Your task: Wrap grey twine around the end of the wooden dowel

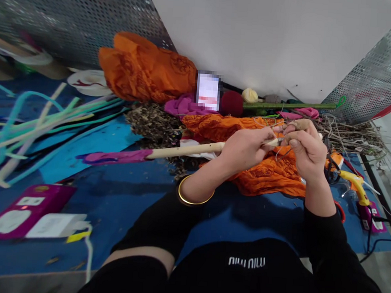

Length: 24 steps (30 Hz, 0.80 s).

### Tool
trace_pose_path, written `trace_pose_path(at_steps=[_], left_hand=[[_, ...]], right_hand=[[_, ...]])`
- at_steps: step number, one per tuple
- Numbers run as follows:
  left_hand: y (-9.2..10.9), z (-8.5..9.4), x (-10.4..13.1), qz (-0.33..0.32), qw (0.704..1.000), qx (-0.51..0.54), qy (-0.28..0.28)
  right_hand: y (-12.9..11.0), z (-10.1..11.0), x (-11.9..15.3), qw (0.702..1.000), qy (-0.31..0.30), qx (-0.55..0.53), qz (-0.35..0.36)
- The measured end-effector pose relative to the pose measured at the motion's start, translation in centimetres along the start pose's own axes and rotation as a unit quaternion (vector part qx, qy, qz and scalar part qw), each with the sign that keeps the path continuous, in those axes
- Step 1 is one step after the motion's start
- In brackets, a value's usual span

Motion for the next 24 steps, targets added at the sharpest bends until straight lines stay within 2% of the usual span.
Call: trace_pose_path(at_steps=[8,11,20,22,24], left_hand=[[1.2,-0.4,0.3,-0.079,0.985,-0.153,-0.020],[1.4,-0.5,0.3,-0.084,0.978,-0.188,-0.024],[1.0,-0.8,0.4,-0.154,0.970,-0.187,0.016],[0.7,-0.8,0.4,-0.149,0.975,-0.162,0.020],[0.2,-0.6,0.3,-0.135,0.982,-0.130,0.023]], right_hand=[[0.6,-0.4,0.1,0.998,-0.011,-0.003,-0.070],[0.7,-0.4,0.2,0.996,-0.012,-0.007,-0.086],[0.7,-0.6,0.2,0.994,-0.012,-0.023,-0.110],[0.6,0.0,0.2,0.992,0.001,-0.028,-0.123],[0.5,1.1,0.2,0.988,0.039,-0.034,-0.143]])
Point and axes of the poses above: each hand's wrist, its own x-axis away from the middle knuckle, its own z-axis out of the back of the hand, y = z × x, the point moved 3 cm from there along -x, towards the middle knuckle, and after that the axes turned 3 degrees about y, right-handed, at the moved point
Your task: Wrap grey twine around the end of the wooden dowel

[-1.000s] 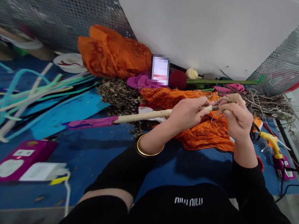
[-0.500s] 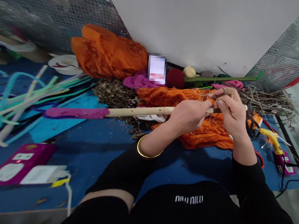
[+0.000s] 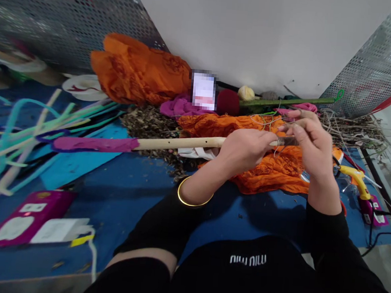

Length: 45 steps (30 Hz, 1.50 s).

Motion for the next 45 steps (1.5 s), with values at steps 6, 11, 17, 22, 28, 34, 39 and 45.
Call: trace_pose_path(at_steps=[6,11,17,22,28,34,39,45], left_hand=[[-1.7,1.1,0.3,0.030,0.992,0.126,0.009],[-2.1,2.0,0.4,0.068,0.951,0.301,0.024],[-1.9,2.9,0.2,0.122,0.928,0.338,0.094],[-2.1,3.3,0.1,0.132,0.922,0.341,0.127],[-2.6,3.7,0.0,0.138,0.919,0.339,0.145],[-2.5,2.9,-0.2,0.126,0.910,0.371,0.137],[-2.2,1.8,-0.2,0.117,0.912,0.382,0.097],[-1.6,1.1,-0.2,0.112,0.961,0.239,0.084]], right_hand=[[1.7,4.9,-1.4,0.978,0.188,-0.058,-0.066],[5.9,5.9,-2.6,0.973,0.195,0.071,-0.098],[6.4,1.1,-2.0,0.989,0.005,0.146,-0.036],[3.1,-3.5,-0.2,0.987,-0.124,-0.089,-0.053],[-0.2,-3.0,1.1,0.995,0.009,-0.003,0.100],[-0.4,-3.8,2.0,0.970,0.039,-0.147,0.191],[0.2,-5.0,2.1,0.960,0.010,-0.243,0.138],[-0.2,-4.6,2.8,0.976,0.105,-0.174,0.081]])
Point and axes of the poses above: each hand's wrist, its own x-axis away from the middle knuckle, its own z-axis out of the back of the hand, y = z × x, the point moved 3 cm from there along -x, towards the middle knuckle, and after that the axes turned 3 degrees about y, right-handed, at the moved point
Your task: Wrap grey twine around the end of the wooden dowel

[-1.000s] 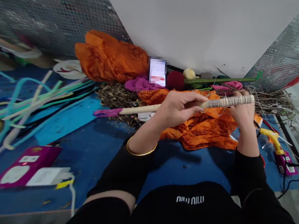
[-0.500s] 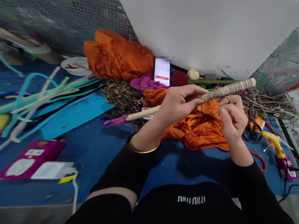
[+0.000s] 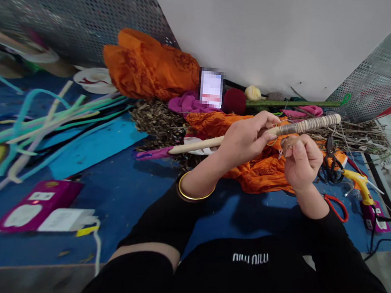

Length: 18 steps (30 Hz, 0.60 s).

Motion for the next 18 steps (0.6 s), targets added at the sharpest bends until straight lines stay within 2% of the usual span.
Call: trace_pose_path(at_steps=[4,7,11,15,18], left_hand=[[0.6,-0.4,0.3,-0.022,0.991,-0.130,0.018],[0.8,-0.7,0.5,-0.036,0.984,-0.173,0.033],[0.6,-1.1,0.5,-0.038,0.984,-0.168,0.044],[0.5,-1.3,0.5,-0.015,0.987,-0.162,0.022],[0.7,-1.2,0.4,-0.001,0.989,-0.150,-0.003]], right_hand=[[-0.6,-0.1,0.5,0.999,-0.010,0.043,0.019],[-1.0,-0.1,0.8,0.997,-0.021,0.067,0.036],[-1.6,-0.4,1.2,0.991,-0.040,0.110,0.061],[-2.1,-0.9,1.5,0.984,-0.070,0.133,0.093],[-2.2,-0.8,0.8,0.985,-0.103,0.108,0.087]])
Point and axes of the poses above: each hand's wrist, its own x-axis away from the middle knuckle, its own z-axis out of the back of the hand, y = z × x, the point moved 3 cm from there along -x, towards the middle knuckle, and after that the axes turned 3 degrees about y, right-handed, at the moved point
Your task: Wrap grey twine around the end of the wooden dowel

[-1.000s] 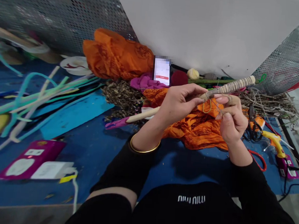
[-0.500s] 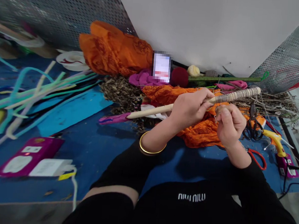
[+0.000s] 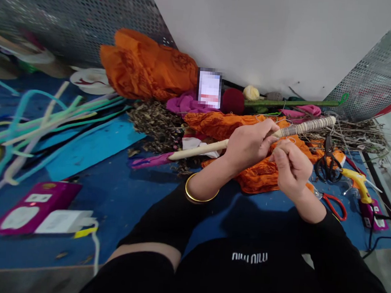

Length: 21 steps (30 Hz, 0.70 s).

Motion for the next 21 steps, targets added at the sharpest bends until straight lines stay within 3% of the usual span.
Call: trace_pose_path(at_steps=[4,9,21], left_hand=[[0.2,0.1,0.0,0.009,1.000,0.015,-0.022],[0.2,-0.1,0.0,0.017,0.999,0.023,-0.030],[-0.1,-0.3,0.1,0.003,0.998,0.043,-0.041]], right_hand=[[0.1,1.6,-1.5,0.999,-0.043,-0.007,-0.006],[0.4,3.7,-2.8,0.997,-0.015,0.056,-0.042],[1.9,3.7,-3.4,0.994,-0.088,0.039,-0.049]])
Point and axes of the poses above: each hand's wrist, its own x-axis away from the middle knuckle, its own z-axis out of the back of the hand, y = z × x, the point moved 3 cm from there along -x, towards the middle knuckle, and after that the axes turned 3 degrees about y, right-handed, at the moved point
